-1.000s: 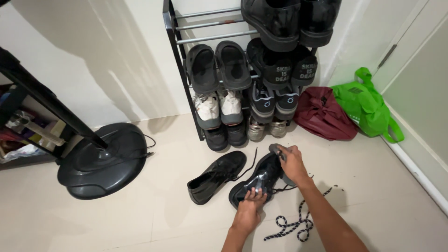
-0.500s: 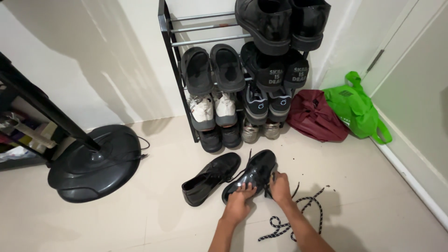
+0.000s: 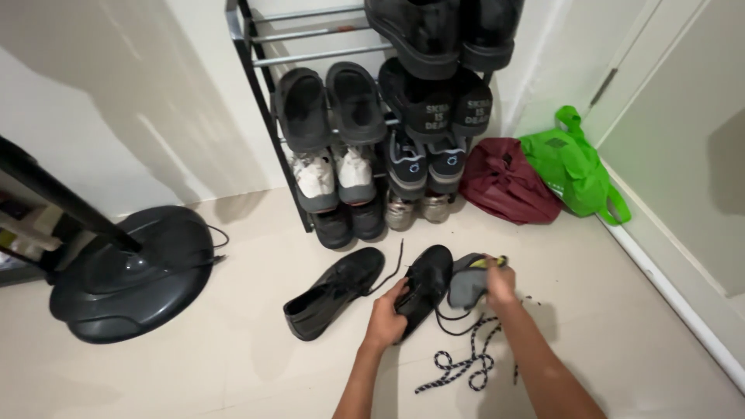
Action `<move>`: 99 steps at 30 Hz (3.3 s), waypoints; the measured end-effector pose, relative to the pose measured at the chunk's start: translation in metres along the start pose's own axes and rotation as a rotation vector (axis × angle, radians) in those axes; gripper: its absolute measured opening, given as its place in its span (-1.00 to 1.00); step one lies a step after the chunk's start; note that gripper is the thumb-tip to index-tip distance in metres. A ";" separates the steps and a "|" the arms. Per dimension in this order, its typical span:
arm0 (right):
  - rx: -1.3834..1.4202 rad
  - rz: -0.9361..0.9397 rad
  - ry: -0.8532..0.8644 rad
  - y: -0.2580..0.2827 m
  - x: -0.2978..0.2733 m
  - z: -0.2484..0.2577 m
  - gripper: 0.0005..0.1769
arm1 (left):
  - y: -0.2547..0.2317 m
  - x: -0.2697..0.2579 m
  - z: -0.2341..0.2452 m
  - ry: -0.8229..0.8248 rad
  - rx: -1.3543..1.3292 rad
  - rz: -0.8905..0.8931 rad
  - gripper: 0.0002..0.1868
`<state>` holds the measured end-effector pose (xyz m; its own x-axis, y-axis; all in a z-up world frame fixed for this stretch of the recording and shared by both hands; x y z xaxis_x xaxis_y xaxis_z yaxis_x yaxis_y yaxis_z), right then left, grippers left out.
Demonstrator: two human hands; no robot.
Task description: The recorder is polishing a pair of black leather shoes using a cloth and polish.
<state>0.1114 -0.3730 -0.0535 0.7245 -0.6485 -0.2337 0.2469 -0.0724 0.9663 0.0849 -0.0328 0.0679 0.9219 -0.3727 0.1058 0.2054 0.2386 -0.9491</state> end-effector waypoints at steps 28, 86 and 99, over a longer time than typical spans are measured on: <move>-0.731 0.540 0.717 0.082 -0.245 -0.060 -0.61 | 0.109 0.026 -0.052 -0.502 -0.636 0.237 -0.44; -0.592 0.605 0.187 0.051 -0.187 0.031 -0.78 | -0.098 0.042 0.040 -0.573 0.226 0.086 -0.39; -0.659 0.633 0.188 0.048 -0.186 0.028 -0.79 | -0.110 0.010 0.039 -0.624 0.002 -0.013 -0.46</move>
<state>-0.0292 -0.2771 0.0388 0.9271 -0.2825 0.2462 0.0440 0.7344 0.6772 0.0844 -0.0281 0.1853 0.9373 0.2189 0.2712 0.2178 0.2395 -0.9462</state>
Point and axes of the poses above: each hand's wrist, its own x-axis towards the middle knuckle, its own z-axis out of the back of the hand, y = z × x, the point moved 4 cm from there along x, towards the middle knuckle, and after that the axes turned 5 degrees about -z, right-handed, at the moved point
